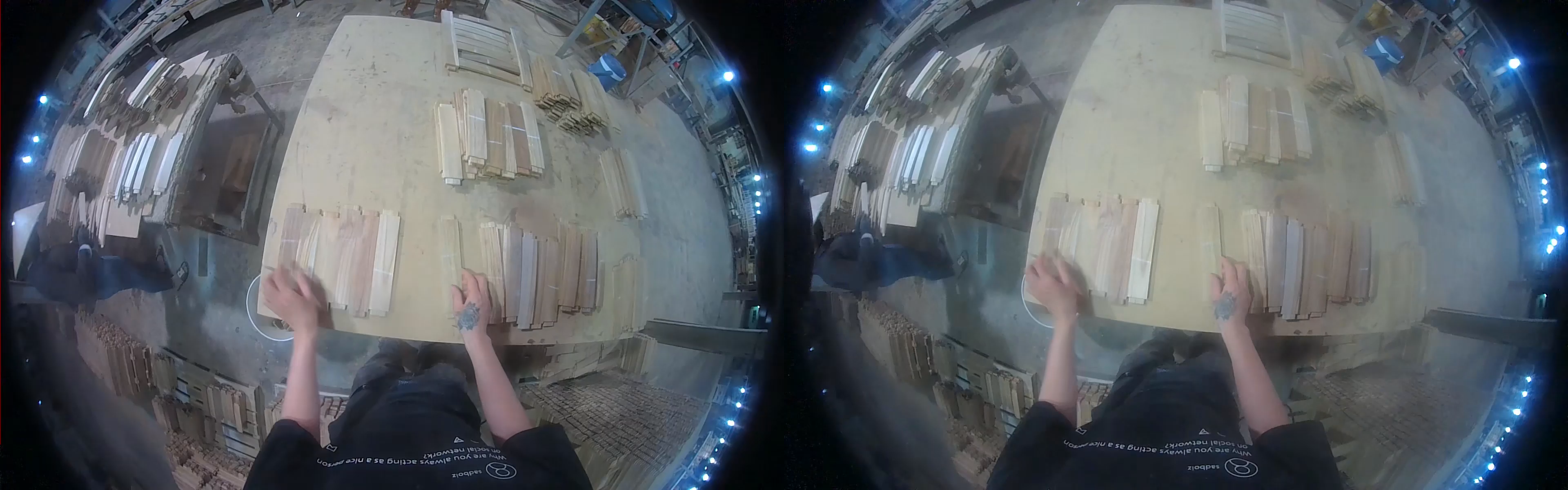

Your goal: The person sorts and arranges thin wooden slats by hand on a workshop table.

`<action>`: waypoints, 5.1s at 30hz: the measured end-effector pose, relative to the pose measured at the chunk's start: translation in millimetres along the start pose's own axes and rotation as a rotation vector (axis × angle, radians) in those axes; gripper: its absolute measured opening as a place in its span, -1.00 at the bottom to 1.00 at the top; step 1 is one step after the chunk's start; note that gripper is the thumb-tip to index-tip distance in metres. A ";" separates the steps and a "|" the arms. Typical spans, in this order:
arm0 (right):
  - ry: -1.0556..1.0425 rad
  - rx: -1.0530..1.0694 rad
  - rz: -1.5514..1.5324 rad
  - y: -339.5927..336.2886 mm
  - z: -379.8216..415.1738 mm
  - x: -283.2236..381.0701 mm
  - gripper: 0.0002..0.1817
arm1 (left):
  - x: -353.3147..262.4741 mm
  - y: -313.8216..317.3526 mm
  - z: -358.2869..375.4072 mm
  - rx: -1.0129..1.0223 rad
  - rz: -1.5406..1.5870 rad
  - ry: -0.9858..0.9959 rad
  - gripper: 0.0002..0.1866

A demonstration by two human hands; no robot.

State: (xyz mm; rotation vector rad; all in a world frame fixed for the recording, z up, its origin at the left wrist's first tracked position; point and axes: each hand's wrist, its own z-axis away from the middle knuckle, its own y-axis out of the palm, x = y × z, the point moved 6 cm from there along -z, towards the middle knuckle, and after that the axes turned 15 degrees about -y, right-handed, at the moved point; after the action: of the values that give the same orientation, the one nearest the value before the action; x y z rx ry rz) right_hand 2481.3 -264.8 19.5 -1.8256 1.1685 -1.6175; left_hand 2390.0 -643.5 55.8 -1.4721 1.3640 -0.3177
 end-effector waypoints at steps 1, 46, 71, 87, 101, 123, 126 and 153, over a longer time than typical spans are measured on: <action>0.022 0.024 -0.053 5.2 -2.8 6.9 -0.53 | 9.5 2.9 -10.8 0.039 0.012 -0.007 -0.61; 0.948 0.587 -1.228 36.6 97.6 82.7 -0.47 | 64.9 -28.8 100.1 1.082 1.052 -1.101 -0.79; 0.381 0.550 -0.410 61.3 61.2 78.7 -0.61 | 58.3 -53.5 39.1 0.480 0.203 -0.259 -0.83; 0.295 0.600 -0.679 4.6 84.8 75.7 -0.64 | -79.2 -47.2 101.7 1.060 0.360 -0.085 -0.59; 0.345 0.260 -0.572 -39.6 60.8 24.1 -0.66 | 47.6 -69.5 2.5 0.901 0.792 -0.683 -0.77; 0.317 0.304 -0.455 76.0 57.8 79.0 -0.51 | 26.2 -0.4 92.3 1.202 0.356 -0.656 -0.68; 0.412 0.324 -0.622 58.6 59.5 71.5 -0.48 | -2.7 -26.7 80.1 1.333 0.626 -0.851 -0.70; 0.486 -0.265 -0.396 -163.3 111.0 -74.8 -0.63 | -348.2 240.8 -7.5 1.115 0.633 -0.050 -0.35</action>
State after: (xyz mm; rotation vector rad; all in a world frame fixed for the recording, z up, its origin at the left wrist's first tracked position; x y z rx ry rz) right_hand 2639.2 -137.3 77.8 -1.9818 1.3301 -2.3258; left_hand 2139.6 -304.1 18.5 -0.1157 1.1977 -0.5011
